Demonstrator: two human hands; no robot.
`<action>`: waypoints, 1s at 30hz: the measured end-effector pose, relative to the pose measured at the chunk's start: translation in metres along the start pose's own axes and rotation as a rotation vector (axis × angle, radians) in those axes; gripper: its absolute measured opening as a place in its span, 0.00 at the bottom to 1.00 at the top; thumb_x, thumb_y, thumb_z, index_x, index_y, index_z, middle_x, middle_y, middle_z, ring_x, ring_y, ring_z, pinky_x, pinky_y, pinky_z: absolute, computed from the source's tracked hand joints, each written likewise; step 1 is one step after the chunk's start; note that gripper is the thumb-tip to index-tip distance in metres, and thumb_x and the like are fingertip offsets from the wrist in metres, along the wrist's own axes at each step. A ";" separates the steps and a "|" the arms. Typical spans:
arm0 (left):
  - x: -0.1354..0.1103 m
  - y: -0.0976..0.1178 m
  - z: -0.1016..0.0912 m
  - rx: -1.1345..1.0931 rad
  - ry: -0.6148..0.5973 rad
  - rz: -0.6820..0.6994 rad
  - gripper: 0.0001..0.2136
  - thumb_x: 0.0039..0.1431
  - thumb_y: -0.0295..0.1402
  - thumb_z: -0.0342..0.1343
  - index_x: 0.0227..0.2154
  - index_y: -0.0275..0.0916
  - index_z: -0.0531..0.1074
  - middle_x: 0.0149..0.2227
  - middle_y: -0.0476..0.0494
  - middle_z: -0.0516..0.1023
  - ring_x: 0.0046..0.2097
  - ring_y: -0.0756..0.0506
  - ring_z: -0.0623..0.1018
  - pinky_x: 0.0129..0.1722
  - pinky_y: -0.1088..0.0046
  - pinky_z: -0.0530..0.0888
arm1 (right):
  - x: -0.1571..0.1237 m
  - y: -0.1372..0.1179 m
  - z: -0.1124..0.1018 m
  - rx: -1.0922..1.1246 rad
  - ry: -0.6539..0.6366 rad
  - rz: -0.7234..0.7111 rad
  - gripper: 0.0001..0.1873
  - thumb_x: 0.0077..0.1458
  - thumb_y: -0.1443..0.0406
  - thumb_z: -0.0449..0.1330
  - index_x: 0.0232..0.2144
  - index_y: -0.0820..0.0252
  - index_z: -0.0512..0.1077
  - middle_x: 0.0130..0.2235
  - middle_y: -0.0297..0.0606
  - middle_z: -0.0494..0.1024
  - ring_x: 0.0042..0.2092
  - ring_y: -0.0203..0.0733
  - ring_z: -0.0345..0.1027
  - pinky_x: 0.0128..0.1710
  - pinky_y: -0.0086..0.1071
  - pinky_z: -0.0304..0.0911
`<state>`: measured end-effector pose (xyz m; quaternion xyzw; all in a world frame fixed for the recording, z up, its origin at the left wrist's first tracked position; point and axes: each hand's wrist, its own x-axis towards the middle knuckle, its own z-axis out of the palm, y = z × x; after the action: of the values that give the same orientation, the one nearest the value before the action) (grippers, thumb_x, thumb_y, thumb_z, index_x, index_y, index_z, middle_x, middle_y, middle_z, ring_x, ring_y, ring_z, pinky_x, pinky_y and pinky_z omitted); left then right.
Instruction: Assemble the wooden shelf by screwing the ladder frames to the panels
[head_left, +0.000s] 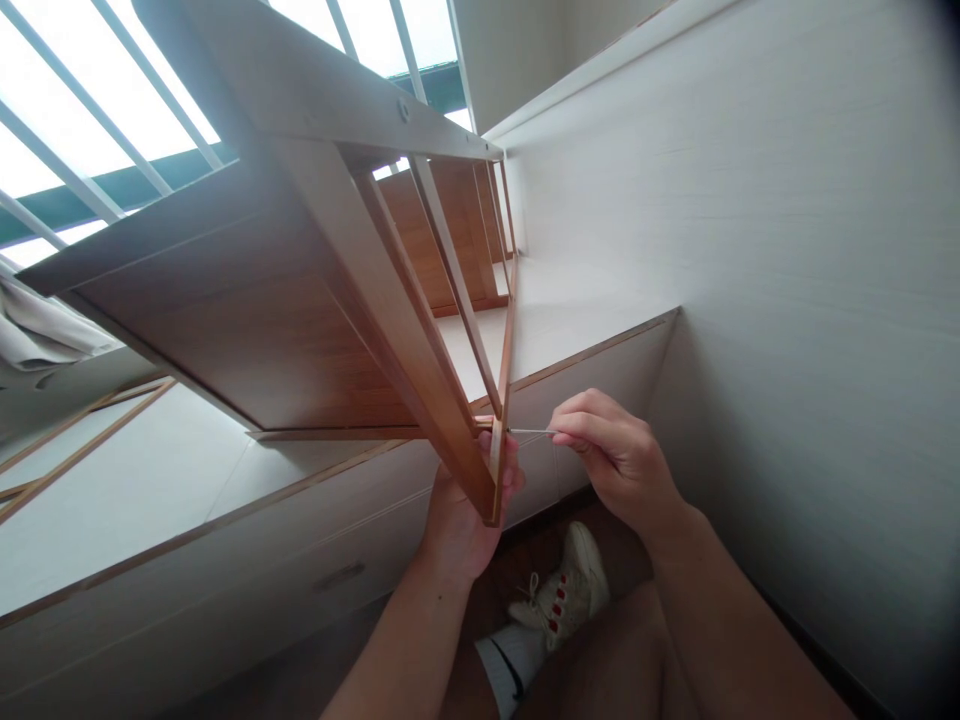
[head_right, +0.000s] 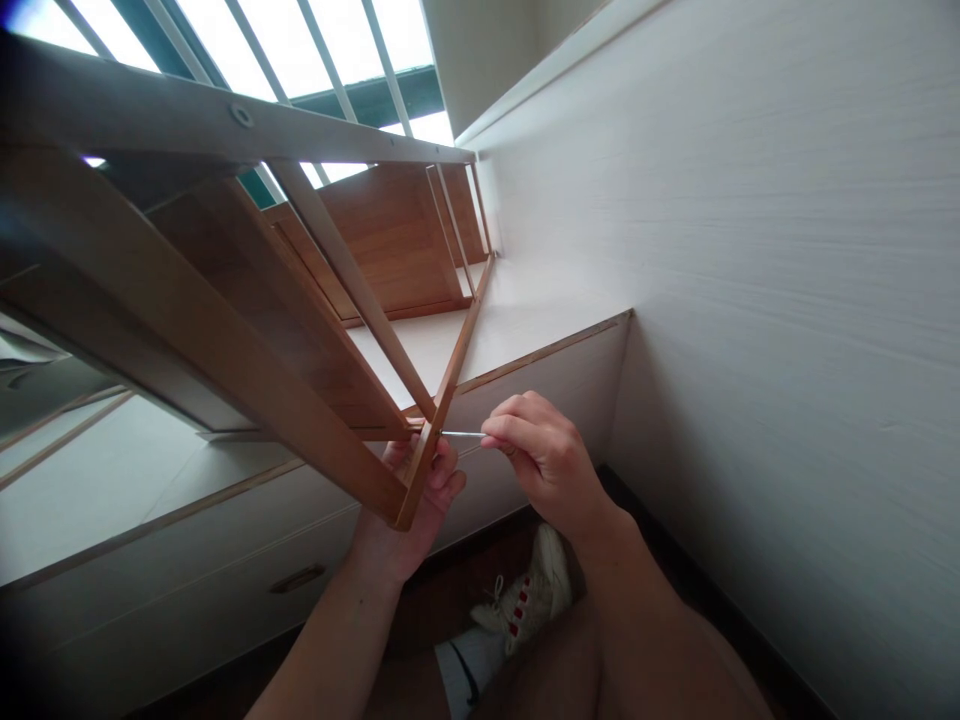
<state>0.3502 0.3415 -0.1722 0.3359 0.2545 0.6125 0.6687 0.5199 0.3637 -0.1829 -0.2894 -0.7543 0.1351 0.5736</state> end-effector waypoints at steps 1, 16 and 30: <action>0.000 0.000 0.000 -0.003 0.002 -0.002 0.04 0.55 0.33 0.60 0.33 0.41 0.74 0.30 0.47 0.75 0.25 0.54 0.66 0.25 0.77 0.62 | 0.000 0.000 0.000 -0.007 -0.009 -0.008 0.06 0.60 0.69 0.55 0.34 0.57 0.72 0.34 0.38 0.73 0.37 0.39 0.63 0.39 0.35 0.60; -0.001 0.001 0.000 0.000 -0.024 -0.004 0.03 0.54 0.32 0.61 0.31 0.40 0.75 0.29 0.47 0.73 0.25 0.54 0.65 0.25 0.77 0.61 | 0.002 0.002 -0.003 -0.046 -0.005 -0.032 0.06 0.60 0.69 0.55 0.33 0.57 0.72 0.34 0.38 0.73 0.38 0.39 0.63 0.39 0.35 0.60; -0.002 0.003 0.000 0.010 -0.069 -0.013 0.02 0.57 0.32 0.58 0.33 0.40 0.73 0.29 0.48 0.71 0.26 0.54 0.64 0.25 0.77 0.60 | 0.008 0.014 -0.004 -0.058 -0.063 -0.086 0.08 0.60 0.69 0.54 0.34 0.57 0.73 0.35 0.38 0.73 0.38 0.39 0.62 0.40 0.36 0.60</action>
<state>0.3482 0.3396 -0.1697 0.3584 0.2366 0.5951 0.6793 0.5261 0.3791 -0.1825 -0.2689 -0.7872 0.0975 0.5463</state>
